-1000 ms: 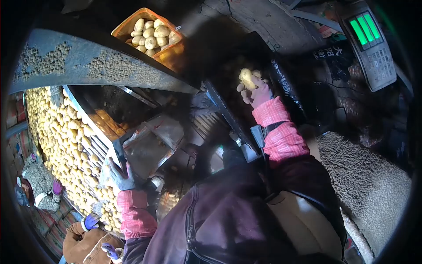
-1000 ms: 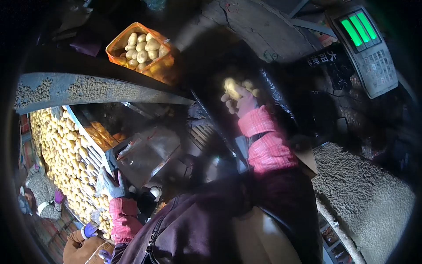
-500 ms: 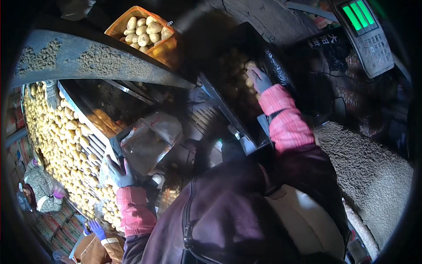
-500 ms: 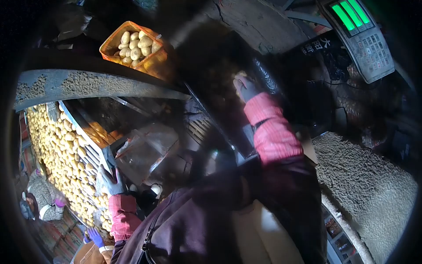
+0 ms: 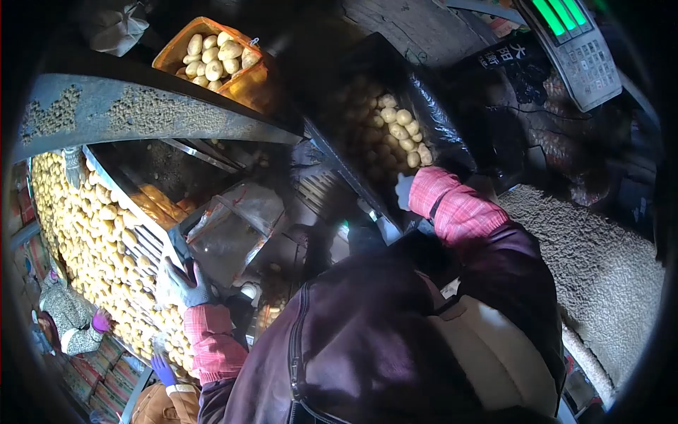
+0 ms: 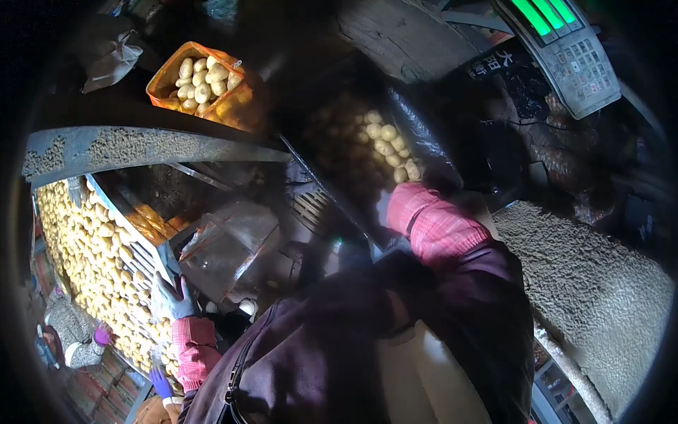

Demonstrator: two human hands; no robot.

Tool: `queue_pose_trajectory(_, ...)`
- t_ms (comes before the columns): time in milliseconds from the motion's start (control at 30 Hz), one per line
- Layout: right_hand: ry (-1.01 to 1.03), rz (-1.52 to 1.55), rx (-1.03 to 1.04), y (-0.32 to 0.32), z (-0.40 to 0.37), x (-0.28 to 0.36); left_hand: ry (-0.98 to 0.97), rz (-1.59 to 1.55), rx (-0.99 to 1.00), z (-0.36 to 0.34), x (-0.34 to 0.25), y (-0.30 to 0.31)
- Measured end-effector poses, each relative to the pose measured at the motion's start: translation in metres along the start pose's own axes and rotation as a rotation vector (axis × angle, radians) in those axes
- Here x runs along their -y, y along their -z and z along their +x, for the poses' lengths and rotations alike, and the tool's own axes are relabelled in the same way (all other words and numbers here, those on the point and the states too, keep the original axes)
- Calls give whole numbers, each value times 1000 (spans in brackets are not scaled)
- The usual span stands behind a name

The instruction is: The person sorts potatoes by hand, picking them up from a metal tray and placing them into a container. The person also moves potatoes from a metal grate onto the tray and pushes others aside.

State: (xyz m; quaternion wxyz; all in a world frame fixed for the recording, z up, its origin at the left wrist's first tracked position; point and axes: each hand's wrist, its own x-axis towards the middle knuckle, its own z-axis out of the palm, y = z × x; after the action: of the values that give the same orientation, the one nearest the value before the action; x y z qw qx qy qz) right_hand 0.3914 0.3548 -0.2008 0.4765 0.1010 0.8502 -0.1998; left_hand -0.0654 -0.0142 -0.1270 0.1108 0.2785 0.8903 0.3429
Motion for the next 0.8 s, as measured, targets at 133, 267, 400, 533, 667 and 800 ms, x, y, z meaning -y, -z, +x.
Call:
queue_pose_trajectory(133, -83, 607, -507, 15, 19, -21, 42, -39, 13, 1, 4, 1)
queue_pose_trajectory(267, -363, 588, -588, 20, 53, -50, -22, 127, 7, 1, 9, 5)
queue_pose_trajectory(400, -372, 386, -453, 55, 88, -43, -18, 89, -1, 0, -8, 1)
queue_pose_trajectory(533, -322, 567, -1056, 71, 112, -31, -3, 28, -5, -3, -9, 0)
queue_pose_trajectory(667, -302, 1170, -1054, 90, 93, -43, -32, 191, 14, 0, -8, 3)
queue_pose_trajectory(800, -561, 1051, -1279, 64, 95, -82, -19, 16, 6, -1, 11, 4)
